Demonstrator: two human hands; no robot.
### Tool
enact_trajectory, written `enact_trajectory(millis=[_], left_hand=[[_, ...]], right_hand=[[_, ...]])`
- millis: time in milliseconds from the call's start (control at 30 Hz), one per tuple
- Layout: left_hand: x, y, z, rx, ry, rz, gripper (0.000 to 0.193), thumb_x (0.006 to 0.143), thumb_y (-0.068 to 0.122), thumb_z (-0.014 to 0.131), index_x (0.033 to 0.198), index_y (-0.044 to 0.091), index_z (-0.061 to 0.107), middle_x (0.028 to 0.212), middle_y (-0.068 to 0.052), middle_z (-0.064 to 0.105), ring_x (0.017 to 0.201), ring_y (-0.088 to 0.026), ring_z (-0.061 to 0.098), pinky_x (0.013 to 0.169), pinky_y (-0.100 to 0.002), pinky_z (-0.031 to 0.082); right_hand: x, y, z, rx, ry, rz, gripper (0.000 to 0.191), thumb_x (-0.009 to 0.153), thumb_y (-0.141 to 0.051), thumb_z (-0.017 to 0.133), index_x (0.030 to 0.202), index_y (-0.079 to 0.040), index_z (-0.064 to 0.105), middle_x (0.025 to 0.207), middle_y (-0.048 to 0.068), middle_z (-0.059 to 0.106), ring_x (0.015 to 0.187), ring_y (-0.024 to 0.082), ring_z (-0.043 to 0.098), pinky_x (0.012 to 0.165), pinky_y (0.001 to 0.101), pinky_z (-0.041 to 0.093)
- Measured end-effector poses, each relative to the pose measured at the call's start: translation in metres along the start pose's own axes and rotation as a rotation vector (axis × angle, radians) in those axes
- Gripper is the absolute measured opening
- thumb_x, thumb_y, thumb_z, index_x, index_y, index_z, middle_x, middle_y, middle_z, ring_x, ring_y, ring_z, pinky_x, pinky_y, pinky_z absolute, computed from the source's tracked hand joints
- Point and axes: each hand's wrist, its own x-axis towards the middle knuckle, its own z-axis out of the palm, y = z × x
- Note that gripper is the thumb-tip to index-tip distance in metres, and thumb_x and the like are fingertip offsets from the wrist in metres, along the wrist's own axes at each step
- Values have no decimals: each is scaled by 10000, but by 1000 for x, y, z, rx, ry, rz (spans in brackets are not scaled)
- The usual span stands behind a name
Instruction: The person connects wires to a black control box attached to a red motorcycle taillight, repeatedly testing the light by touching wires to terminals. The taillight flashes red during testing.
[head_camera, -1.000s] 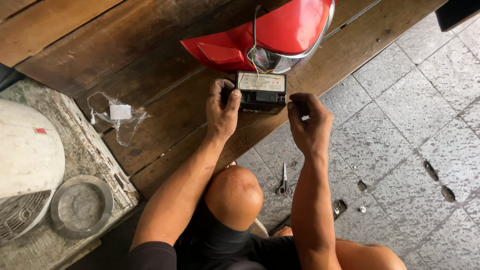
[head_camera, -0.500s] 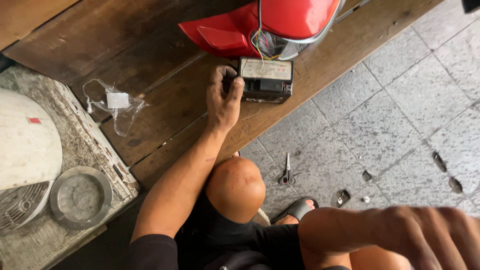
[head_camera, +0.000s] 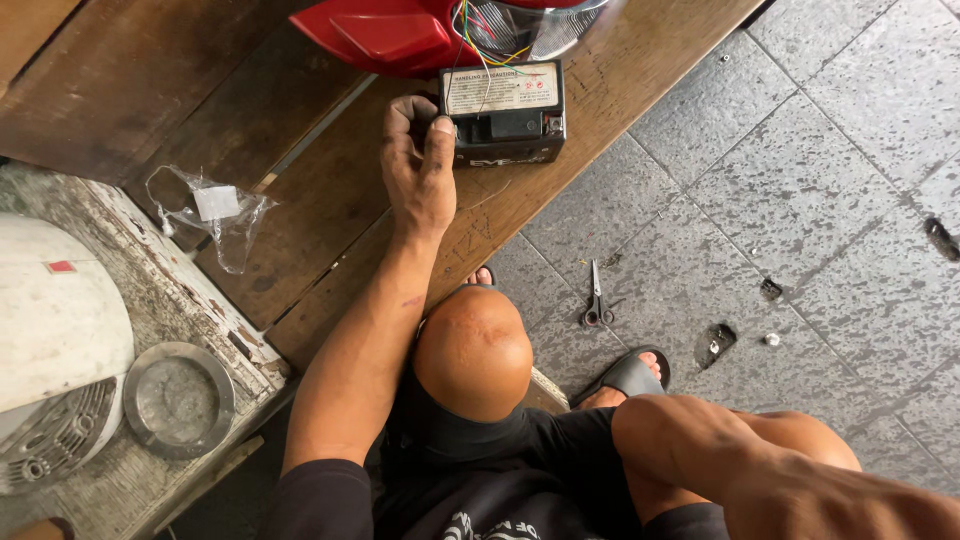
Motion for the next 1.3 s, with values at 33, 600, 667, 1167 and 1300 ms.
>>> enact_trajectory(millis=[33, 600, 667, 1167, 1300], left_hand=[[1, 0, 0, -2, 2, -12, 192, 1024, 213, 647, 1113, 71, 553, 897, 31, 535, 790, -57, 478, 703, -239, 425], [8, 16, -1, -32, 28, -25, 143, 1001, 150, 631, 1080, 59, 554, 928, 20, 534, 819, -61, 477, 721, -241, 440], [8, 16, -1, -53, 23, -83, 154, 987, 156, 632, 1081, 59, 559, 883, 25, 529, 776, -60, 457, 679, -239, 411], [4, 16, 8, 119, 22, -11, 144, 994, 197, 619, 1036, 72, 560, 869, 42, 489, 774, -68, 424, 684, -255, 380], [5, 18, 11, 107, 34, -42, 156, 987, 198, 621, 1050, 68, 561, 864, 37, 499, 773, -68, 430, 683, -252, 383]], right_hand=[[4, 0, -1, -4, 5, 5, 173, 1034, -198, 584, 985, -41, 636, 758, 5, 581, 648, 97, 541, 687, 307, 443], [90, 78, -27, -1210, 71, 1067, 560, 991, -126, 663, 1511, 19, 514, 794, 27, 575, 697, 86, 497, 629, 249, 430], [91, 88, -29, -1425, -122, 1164, 727, 943, -136, 687, 1593, -35, 377, 707, 42, 577, 627, 97, 479, 576, 262, 438], [79, 95, -91, -1352, 211, 1085, 822, 967, -107, 638, 1645, -75, 176, 711, 27, 584, 647, 90, 533, 586, 265, 464], [76, 95, -97, -1343, 194, 1030, 822, 957, -52, 643, 1652, -69, 204, 750, 24, 591, 692, 88, 530, 637, 246, 470]])
